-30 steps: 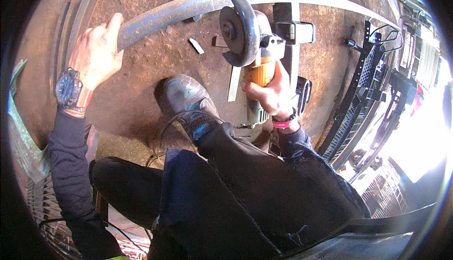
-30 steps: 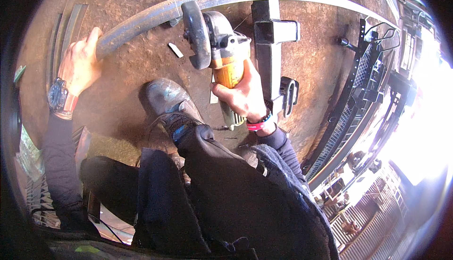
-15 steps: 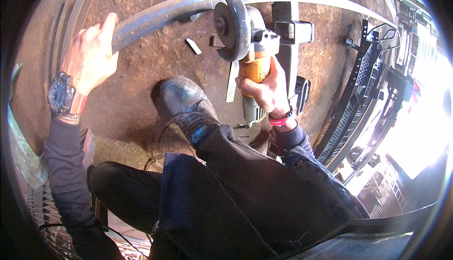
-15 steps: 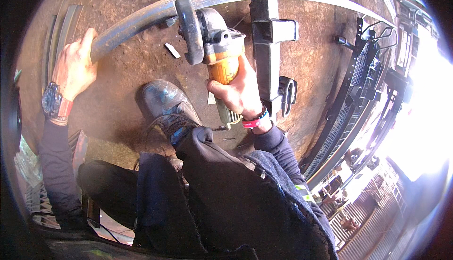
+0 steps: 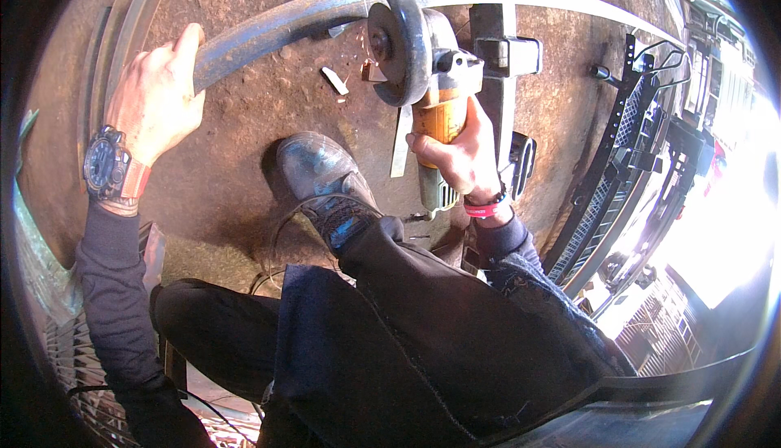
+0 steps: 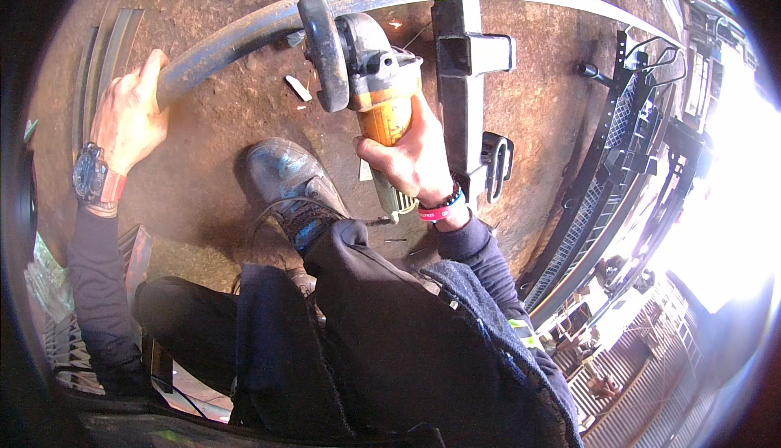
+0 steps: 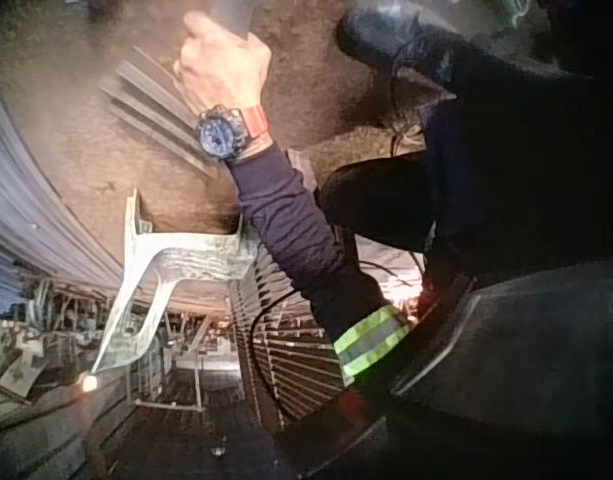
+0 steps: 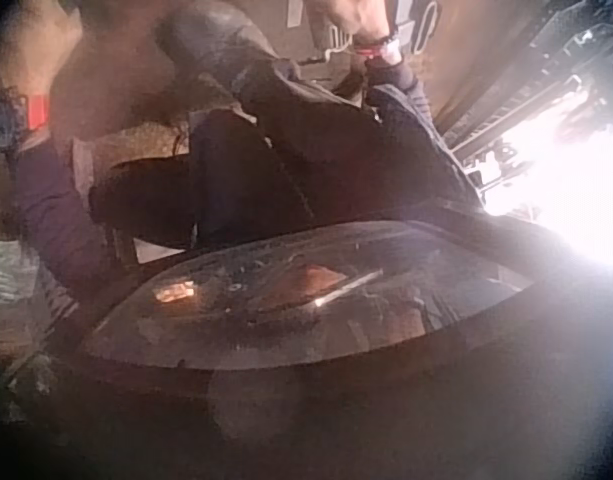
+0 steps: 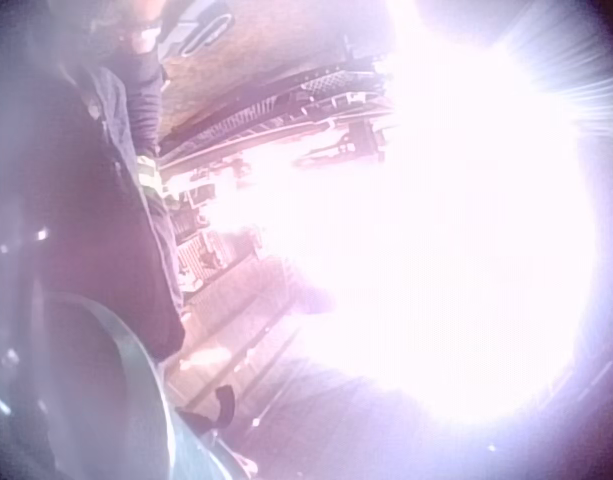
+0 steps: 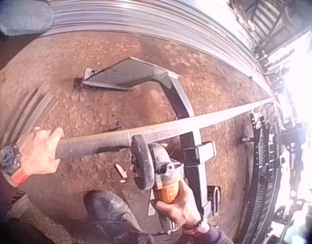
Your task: The person uses an angle grinder to cut a curved metal bar, generating sparks. They pause to measure the bar with a tape measure and mark it with a square before resuming the cutting process.
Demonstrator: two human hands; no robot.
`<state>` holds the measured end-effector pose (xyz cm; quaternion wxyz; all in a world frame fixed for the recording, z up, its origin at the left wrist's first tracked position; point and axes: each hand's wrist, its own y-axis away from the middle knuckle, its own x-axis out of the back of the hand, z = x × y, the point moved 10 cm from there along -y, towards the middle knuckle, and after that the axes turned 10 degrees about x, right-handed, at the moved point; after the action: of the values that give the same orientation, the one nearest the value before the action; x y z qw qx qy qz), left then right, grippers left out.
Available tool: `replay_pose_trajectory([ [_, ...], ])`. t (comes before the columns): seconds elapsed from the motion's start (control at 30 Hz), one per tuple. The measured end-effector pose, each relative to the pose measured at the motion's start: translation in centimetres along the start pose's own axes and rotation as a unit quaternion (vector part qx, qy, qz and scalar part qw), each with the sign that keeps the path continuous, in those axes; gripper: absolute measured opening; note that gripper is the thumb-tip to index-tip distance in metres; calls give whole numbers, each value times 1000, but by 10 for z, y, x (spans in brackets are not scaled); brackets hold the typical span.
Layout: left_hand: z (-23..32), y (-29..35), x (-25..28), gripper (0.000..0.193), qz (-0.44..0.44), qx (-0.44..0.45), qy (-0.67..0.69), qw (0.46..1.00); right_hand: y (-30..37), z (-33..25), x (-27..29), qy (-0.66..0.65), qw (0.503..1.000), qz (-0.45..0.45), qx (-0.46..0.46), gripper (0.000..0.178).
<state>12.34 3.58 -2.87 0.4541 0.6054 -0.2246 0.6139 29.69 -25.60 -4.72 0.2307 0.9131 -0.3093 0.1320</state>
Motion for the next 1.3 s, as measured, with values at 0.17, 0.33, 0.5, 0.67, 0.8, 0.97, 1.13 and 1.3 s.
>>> replay_pose_trajectory([
  [0.17, -2, -2, -5, 56, -5, -5, -3, 1000, 0, 4, 0, -13, 1000, 6, -11, 63],
  [0.33, -1, 0, -1, 54, -8, 4, -2, 1000, -1, 2, -1, -5, 1000, 3, -6, 63],
  [0.5, 0, -2, -2, 52, -11, -1, 0, 1000, -1, -2, 2, 4, 1000, 9, 8, 62],
  [0.67, 4, 0, 4, 52, -11, 2, 0, 1000, 0, 2, 2, 8, 1000, -14, -11, 62],
  [0.8, 3, -2, -1, 53, -19, 10, -11, 1000, -1, -7, 1, -6, 1000, -11, 0, 66],
  [0.97, 2, -2, -3, 55, -14, -1, -1, 1000, -2, -16, 3, 11, 1000, -1, -2, 63],
  [1.13, 4, 1, 2, 56, 13, -9, 14, 1000, -3, -18, 4, 28, 999, -2, 23, 63],
  [1.3, 2, 0, -1, 55, 10, -12, 14, 1000, -4, -25, 3, 36, 999, -6, -16, 62],
])
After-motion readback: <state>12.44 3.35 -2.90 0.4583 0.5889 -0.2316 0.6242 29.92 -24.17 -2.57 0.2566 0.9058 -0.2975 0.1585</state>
